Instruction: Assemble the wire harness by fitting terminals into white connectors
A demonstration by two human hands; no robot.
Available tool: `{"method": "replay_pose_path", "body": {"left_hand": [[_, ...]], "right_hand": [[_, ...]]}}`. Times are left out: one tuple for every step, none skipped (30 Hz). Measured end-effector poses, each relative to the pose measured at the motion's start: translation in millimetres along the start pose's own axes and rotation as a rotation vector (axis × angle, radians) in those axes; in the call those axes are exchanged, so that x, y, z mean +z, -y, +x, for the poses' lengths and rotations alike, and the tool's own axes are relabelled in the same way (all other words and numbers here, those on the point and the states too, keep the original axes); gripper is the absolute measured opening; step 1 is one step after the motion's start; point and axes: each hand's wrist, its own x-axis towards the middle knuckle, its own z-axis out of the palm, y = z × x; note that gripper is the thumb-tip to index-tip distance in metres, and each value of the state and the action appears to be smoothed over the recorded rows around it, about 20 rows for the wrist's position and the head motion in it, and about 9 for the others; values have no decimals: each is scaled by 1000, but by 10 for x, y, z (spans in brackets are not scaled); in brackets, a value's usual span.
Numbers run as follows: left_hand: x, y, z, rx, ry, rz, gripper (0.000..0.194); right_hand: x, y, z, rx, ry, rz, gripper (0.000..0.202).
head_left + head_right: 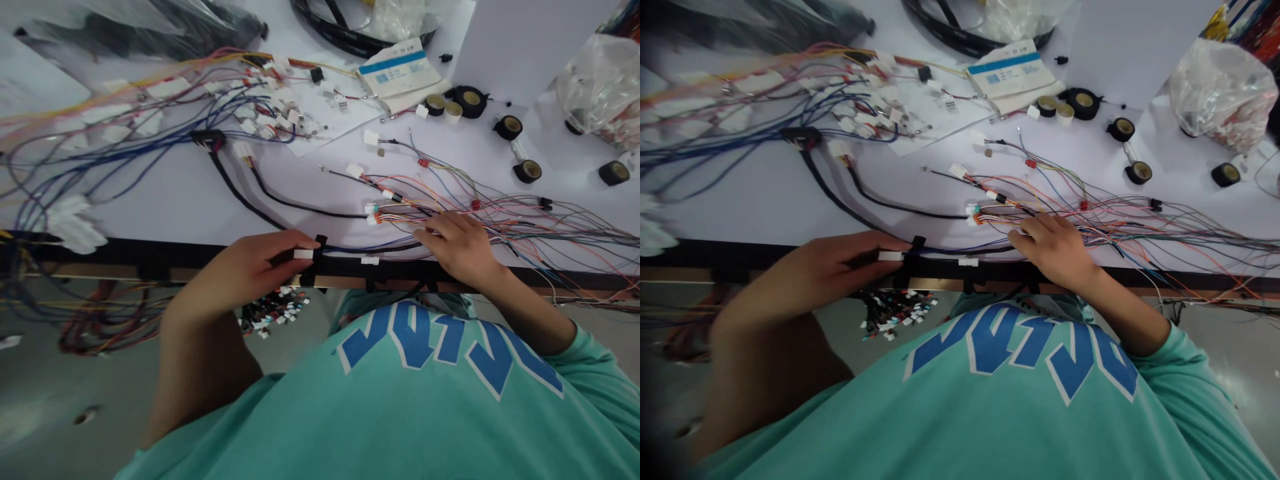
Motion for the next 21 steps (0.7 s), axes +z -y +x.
{"method": "replay_pose_path", "body": {"left_hand": [[-6, -6, -3, 4, 5, -13, 24], [-11, -13, -7, 5, 13, -25, 24], [-14, -19, -10, 6, 21, -37, 24], [-13, -24, -14, 6, 25, -46, 24], [-9, -27, -18, 6, 29, -50, 24], [-2, -29, -23, 7, 35, -51, 24], [8, -30, -29, 15, 44, -49, 25], [20, -31, -35, 26, 58, -44, 25], [34, -32, -41, 38, 78, -36, 26], [49, -35, -47, 48, 102, -24, 26], [64, -40, -52, 59, 124, -8, 27], [78, -48, -57, 66, 135, 12, 27], [90, -57, -60, 75, 146, 37, 28], [101, -69, -62, 85, 156, 65, 27], [109, -83, -62, 94, 164, 92, 27], [116, -98, -60, 101, 174, 118, 27], [121, -113, -57, 105, 187, 139, 27], [125, -129, -52, 105, 202, 155, 28], [128, -143, -47, 103, 216, 168, 29], [131, -155, -43, 99, 230, 179, 31], [134, -162, -40, 97, 244, 189, 33]], "right_hand": [[8, 9, 11, -31, 2, -20, 33], [12, 14, 22, -49, 6, -42, 34], [14, 15, 33, -62, 6, -65, 35], [11, 12, 43, -73, 5, -88, 35], [6, 7, 52, -81, 2, -111, 36], [-2, 1, 61, -85, 1, -133, 36], [-13, -4, 69, -82, 4, -152, 35], [-25, -7, 75, -75, 12, -168, 35], [-39, -4, 80, -60, 20, -180, 35], [-52, 4, 84, -38, 26, -188, 34], [-65, 20, 87, -15, 25, -189, 33], [-76, 41, 88, 7, 16, -182, 32], [-85, 70, 88, 22, 1, -165, 31], [-91, 104, 89, 26, -19, -134, 31], [-93, 141, 91, 18, -43, -88, 31], [-92, 181, 95, 0, -64, -27, 31], [-89, 221, 102, -26, -86, 48, 31], [-83, 259, 113, -57, -107, 134, 31], [-77, 293, 127, -90, -136, 229, 31], [-72, 321, 144, -124, -177, 332, 29], [-69, 341, 161, -156, -227, 441, 26]]}}
